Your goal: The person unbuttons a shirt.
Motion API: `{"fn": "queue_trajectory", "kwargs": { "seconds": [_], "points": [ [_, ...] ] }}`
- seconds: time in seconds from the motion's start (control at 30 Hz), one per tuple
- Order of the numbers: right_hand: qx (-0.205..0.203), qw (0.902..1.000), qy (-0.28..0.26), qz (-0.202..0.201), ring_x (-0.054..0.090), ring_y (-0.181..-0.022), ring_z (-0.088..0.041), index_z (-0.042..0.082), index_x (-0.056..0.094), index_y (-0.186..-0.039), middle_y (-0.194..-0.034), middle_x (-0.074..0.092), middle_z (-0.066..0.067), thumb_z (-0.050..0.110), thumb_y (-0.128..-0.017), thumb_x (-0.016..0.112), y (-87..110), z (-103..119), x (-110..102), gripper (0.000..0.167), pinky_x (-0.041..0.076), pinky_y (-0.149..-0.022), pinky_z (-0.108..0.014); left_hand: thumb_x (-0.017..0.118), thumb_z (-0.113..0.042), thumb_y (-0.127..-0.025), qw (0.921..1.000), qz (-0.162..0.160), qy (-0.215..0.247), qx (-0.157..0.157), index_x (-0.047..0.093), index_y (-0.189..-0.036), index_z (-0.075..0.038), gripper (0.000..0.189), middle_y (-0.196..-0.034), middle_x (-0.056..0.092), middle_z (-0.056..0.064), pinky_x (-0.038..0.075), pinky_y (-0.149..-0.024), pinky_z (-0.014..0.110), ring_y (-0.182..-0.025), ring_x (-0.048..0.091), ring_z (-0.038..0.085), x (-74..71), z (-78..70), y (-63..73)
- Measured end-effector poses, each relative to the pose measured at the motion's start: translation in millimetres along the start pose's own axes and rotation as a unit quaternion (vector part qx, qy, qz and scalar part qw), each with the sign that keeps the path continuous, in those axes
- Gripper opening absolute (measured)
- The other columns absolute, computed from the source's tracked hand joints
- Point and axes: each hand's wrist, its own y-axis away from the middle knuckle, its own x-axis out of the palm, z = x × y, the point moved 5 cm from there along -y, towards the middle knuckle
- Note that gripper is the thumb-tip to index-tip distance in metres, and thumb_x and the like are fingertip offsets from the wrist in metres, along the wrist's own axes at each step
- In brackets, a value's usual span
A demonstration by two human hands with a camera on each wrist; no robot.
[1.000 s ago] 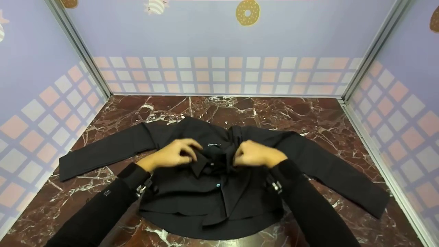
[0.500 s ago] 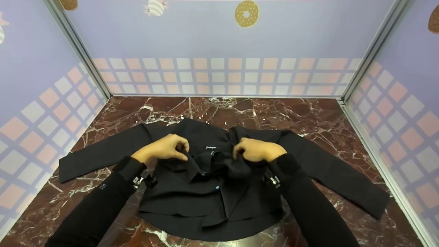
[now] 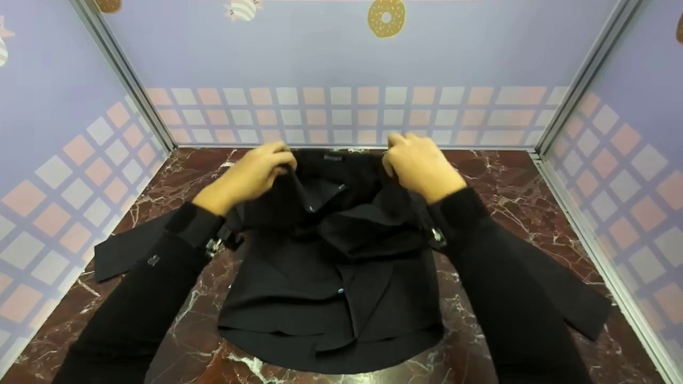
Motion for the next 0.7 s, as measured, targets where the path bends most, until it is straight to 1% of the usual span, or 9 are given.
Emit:
{"fn": "queue_trajectory", "kwargs": {
  "seconds": [0.07, 0.17, 0.23, 0.3, 0.37, 0.43, 0.53, 0.63, 0.7],
  "points": [
    [-0.01, 0.9983, 0.057, 0.006, 0.067, -0.079, -0.033, 0.009, 0.081, -0.085, -0.098, 0.063, -0.011, -0.018, -0.078, 0.066, -6.7, 3.1, -11.4, 0.031, 0.06, -0.069, -0.053, 0.069, 0.009, -0.095, 0.9989, -0.013, -0.044, 0.01, 0.072, -0.108, -0.005, 0.019, -0.109, 0.065, 0.013, 0.053, -0.099, 0.045, -0.105, 0.063, 0.033, -10.4, -1.6, -9.0],
    [0.002, 0.9959, 0.078, 0.045, 0.067, -0.074, -0.032, 0.006, 0.08, -0.089, -0.091, 0.066, -0.01, -0.009, -0.079, 0.077, -16.9, 3.0, -25.4, 0.018, 0.061, -0.069, -0.054, 0.074, -0.001, -0.097, 0.9978, -0.023, -0.062, -0.008, 0.07, -0.109, -0.004, 0.013, -0.109, 0.066, 0.013, 0.055, -0.097, 0.045, -0.103, 0.064, 0.033, -25.7, 2.9, -21.3],
    [0.028, 0.9953, 0.053, 0.076, 0.069, -0.079, -0.034, 0.005, 0.079, -0.094, -0.094, 0.07, -0.01, 0.005, -0.08, 0.087, -23.9, 0.1, -35.6, 0.016, 0.061, -0.076, -0.056, 0.077, -0.016, -0.097, 0.9983, -0.019, -0.045, -0.032, 0.067, -0.11, -0.002, 0.021, -0.11, 0.066, 0.014, 0.055, -0.096, 0.045, -0.102, 0.064, 0.033, -34.4, 8.7, -28.1],
    [0.052, 0.9932, 0.003, 0.104, 0.071, -0.091, -0.036, 0.003, 0.078, -0.103, -0.106, 0.074, -0.013, 0.025, -0.081, 0.093, -30.5, -3.0, -44.2, 0.035, 0.059, -0.086, -0.058, 0.079, -0.031, -0.096, 0.9983, -0.003, -0.027, -0.051, 0.066, -0.109, -0.001, 0.035, -0.109, 0.067, 0.015, 0.054, -0.095, 0.046, -0.101, 0.064, 0.034, -39.7, 13.6, -33.9],
    [0.067, 0.9882, -0.051, 0.128, 0.07, -0.095, -0.034, 0.002, 0.077, -0.107, -0.112, 0.073, -0.014, 0.048, -0.079, 0.093, -38.8, -4.6, -49.0, 0.056, 0.057, -0.09, -0.056, 0.08, -0.036, -0.096, 0.9978, 0.015, -0.012, -0.064, 0.064, -0.104, -0.001, 0.039, -0.104, 0.067, 0.015, 0.052, -0.092, 0.047, -0.096, 0.062, 0.034, -43.0, 16.9, -37.9],
    [0.073, 0.9816, -0.097, 0.147, 0.068, -0.087, -0.029, 0.002, 0.075, -0.103, -0.105, 0.073, -0.013, 0.057, -0.085, 0.086, -46.2, -5.1, -48.5, 0.06, 0.056, -0.086, -0.049, 0.081, -0.033, -0.096, 0.9974, 0.018, 0.009, -0.069, 0.065, -0.098, 0.0, 0.037, -0.1, 0.069, 0.015, 0.05, -0.09, 0.047, -0.093, 0.06, 0.032, -44.3, 19.7, -41.5],
    [0.056, 0.9779, -0.136, 0.149, 0.056, -0.069, -0.019, 0.006, 0.07, -0.088, -0.084, 0.063, -0.007, 0.055, -0.096, 0.077, -54.7, -5.5, -40.7, 0.05, 0.048, -0.072, -0.038, 0.082, -0.02, -0.096, 0.9946, 0.001, 0.063, -0.083, 0.072, -0.095, 0.001, 0.023, -0.1, 0.072, 0.015, 0.05, -0.09, 0.043, -0.093, 0.06, 0.029, -44.3, 25.1, -42.7],
    [0.031, 0.9821, -0.149, 0.111, 0.046, -0.065, -0.017, 0.009, 0.061, -0.078, -0.077, 0.053, -0.003, 0.042, -0.1, 0.077, -56.8, -7.0, -31.2, 0.043, 0.04, -0.069, -0.035, 0.079, -0.008, -0.097, 0.9878, -0.003, 0.133, -0.081, 0.079, -0.103, 0.0, 0.011, -0.109, 0.074, 0.016, 0.05, -0.097, 0.041, -0.103, 0.064, 0.029, -39.0, 29.5, -40.2],
    [0.022, 0.9869, -0.143, 0.071, 0.045, -0.069, -0.02, 0.008, 0.058, -0.077, -0.079, 0.051, -0.004, 0.034, -0.098, 0.08, -56.0, -8.6, -26.7, 0.04, 0.039, -0.069, -0.036, 0.073, -0.004, -0.1, 0.9836, 0.016, 0.164, -0.073, 0.078, -0.111, 0.0, 0.013, -0.116, 0.07, 0.017, 0.048, -0.103, 0.041, -0.111, 0.062, 0.03, -33.2, 31.3, -37.8]
  ]
}}
